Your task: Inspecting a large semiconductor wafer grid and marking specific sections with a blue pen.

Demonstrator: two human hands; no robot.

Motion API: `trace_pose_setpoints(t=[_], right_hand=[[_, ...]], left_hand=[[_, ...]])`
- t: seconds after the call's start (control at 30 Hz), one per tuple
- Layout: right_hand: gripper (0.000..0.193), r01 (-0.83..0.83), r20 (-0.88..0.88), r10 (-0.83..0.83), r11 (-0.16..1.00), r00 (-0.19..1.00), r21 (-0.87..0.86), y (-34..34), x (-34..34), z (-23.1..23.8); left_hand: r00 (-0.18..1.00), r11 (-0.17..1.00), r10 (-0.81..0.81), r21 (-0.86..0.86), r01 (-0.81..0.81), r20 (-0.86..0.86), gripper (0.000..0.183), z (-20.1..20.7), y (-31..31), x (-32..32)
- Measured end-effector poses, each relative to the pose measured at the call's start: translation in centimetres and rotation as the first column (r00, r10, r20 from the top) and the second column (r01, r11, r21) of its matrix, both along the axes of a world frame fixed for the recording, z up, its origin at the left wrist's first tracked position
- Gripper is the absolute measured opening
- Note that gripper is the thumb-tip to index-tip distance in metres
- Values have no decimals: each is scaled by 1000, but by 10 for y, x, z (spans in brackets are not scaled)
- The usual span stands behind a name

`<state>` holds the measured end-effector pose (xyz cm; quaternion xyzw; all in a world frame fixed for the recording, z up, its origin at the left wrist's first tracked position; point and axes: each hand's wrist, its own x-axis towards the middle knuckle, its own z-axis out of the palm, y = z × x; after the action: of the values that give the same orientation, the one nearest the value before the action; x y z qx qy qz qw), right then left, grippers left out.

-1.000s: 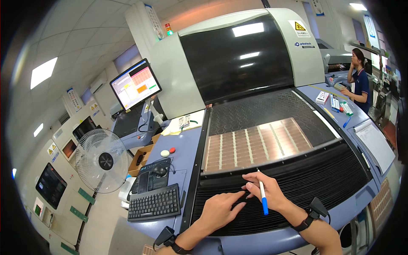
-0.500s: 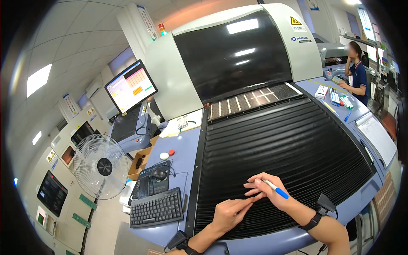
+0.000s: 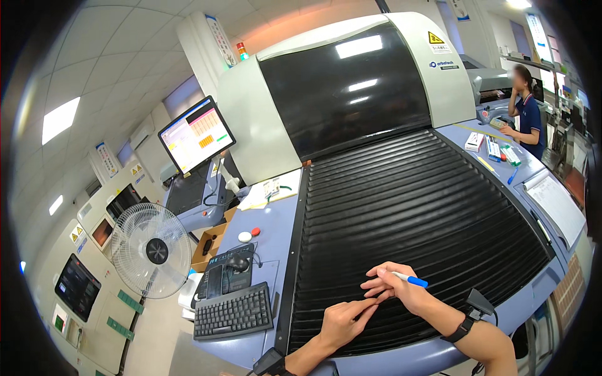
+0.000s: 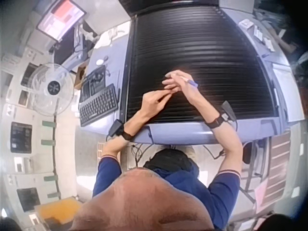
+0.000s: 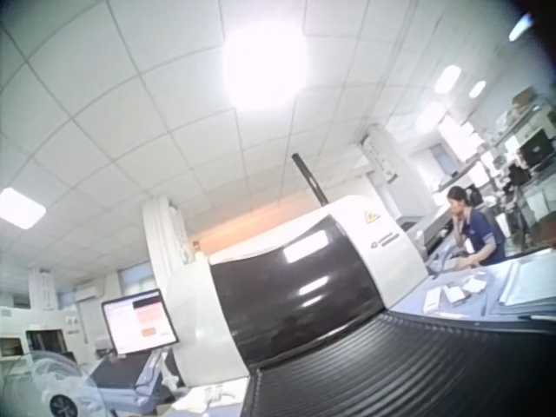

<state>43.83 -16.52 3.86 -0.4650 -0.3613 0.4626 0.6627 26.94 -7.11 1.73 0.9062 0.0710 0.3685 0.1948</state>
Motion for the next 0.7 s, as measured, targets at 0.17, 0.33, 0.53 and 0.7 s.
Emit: trace_pose_setpoints(t=[0.17,0.33,0.53,0.7], right_hand=[[48,-12,-24,12,1000,1000,-2,-1,2,1],[46,-23,-56,23,1000,998,-15,-1,3,0],[45,-25,-72,23,999,997,-29,-2,1,3],[45,-22,-81,19,999,997,-31,-2,0,4]], left_hand=[[999,1000,-7,-22,8,53,18,-5,-1,1],[998,999,1,-42,2,55,17,-9,1,0],[998,996,2,-84,3,59,16,-5,-2,0],[999,994,10,-108,-6,31,16,-8,-1,-1]])
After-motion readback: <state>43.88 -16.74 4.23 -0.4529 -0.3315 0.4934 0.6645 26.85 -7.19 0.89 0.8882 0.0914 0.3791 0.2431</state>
